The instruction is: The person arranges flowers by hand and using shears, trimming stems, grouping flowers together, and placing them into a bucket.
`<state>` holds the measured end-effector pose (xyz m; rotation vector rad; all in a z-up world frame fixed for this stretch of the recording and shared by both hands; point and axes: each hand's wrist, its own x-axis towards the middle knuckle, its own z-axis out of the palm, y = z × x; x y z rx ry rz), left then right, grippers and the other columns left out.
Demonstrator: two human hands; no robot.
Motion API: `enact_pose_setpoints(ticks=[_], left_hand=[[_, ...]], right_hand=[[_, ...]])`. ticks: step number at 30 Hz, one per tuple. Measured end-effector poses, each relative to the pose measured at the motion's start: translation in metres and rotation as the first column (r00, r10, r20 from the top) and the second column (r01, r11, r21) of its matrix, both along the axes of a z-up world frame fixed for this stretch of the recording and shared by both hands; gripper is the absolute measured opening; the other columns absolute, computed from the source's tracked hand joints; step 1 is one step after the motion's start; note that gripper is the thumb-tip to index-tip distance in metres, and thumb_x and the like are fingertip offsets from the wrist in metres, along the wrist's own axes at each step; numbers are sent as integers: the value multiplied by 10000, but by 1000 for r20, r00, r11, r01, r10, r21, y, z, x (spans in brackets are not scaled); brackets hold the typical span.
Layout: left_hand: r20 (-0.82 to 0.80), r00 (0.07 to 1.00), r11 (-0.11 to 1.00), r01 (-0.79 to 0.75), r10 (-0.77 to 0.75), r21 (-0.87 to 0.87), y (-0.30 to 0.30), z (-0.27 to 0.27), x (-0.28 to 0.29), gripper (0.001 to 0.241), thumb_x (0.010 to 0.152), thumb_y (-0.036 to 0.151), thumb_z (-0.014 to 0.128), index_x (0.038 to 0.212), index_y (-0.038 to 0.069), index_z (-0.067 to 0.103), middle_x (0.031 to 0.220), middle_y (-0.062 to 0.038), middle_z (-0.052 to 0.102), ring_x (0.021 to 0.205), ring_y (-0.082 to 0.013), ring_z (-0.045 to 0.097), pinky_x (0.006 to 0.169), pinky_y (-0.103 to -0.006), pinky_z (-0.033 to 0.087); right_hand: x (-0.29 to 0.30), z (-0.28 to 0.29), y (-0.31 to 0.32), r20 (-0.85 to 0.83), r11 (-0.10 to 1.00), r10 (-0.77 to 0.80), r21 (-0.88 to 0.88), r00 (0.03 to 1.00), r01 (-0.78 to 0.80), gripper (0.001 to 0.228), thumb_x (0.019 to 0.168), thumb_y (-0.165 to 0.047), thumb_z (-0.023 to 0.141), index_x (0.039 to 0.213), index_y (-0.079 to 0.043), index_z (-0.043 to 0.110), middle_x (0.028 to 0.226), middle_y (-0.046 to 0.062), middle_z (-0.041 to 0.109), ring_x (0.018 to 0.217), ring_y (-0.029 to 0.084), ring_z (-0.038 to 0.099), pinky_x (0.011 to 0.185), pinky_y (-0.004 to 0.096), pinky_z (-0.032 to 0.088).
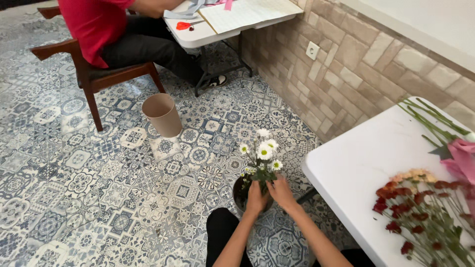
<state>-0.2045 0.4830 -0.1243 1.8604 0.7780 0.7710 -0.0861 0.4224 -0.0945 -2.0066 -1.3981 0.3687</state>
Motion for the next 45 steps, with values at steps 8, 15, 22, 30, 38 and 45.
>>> enact_pose_setpoints(ticks=[8,15,22,30,38,45], left_hand=[[236,969,997,55,-66,55,-43,65,-10,105,963,75,647,908,-11,673,785,-168,681,760,-311,714,668,-406,554],[208,978,989,18,13,-145,-126,184,-42,528,1067,314,634,625,74,474,424,-21,328,399,-65,288,458,-274,376],[116,993,976,49,-25,-210,-199,169,-41,599,997,470,683,634,151,329,600,8,222,480,-107,285,553,-374,199],[488,836,742,489,-249,-459,-292,241,-43,426,962,278,648,1315,40,648,1121,-140,789,946,-235,796,841,-436,686],[428,840,611,539,-334,-580,-344,224,36,413,949,311,661,1280,68,613,1195,-145,767,963,-241,788,718,-367,650],[379,777,549,626,-503,-554,-377,175,116,522,920,361,680,1346,67,611,1279,-141,680,1167,-296,690,920,-455,670]], right_hand=[[-47,150,-64,26,988,105,111,994,-107,453,1029,-229,621,1304,128,571,1217,319,636,1108,469,667,873,524,607],[-75,240,-185,-60,992,-7,126,998,14,628,919,-315,781,1435,-110,488,1309,175,598,1250,383,617,1019,529,536],[-65,207,-349,134,982,-171,-58,976,180,511,991,-342,608,1470,-210,488,1431,42,545,1257,230,599,976,414,507],[-75,194,-491,-172,889,-386,-329,906,317,439,1005,-436,477,1352,-242,661,1289,-29,721,1107,170,743,931,344,580],[-41,191,-610,-120,784,-605,-261,787,563,274,940,-347,630,1027,-169,820,935,-32,859,759,132,770,718,290,531],[-17,172,-661,13,663,-738,-166,674,730,261,965,-285,614,1058,-128,799,981,0,820,801,174,739,725,314,522]])
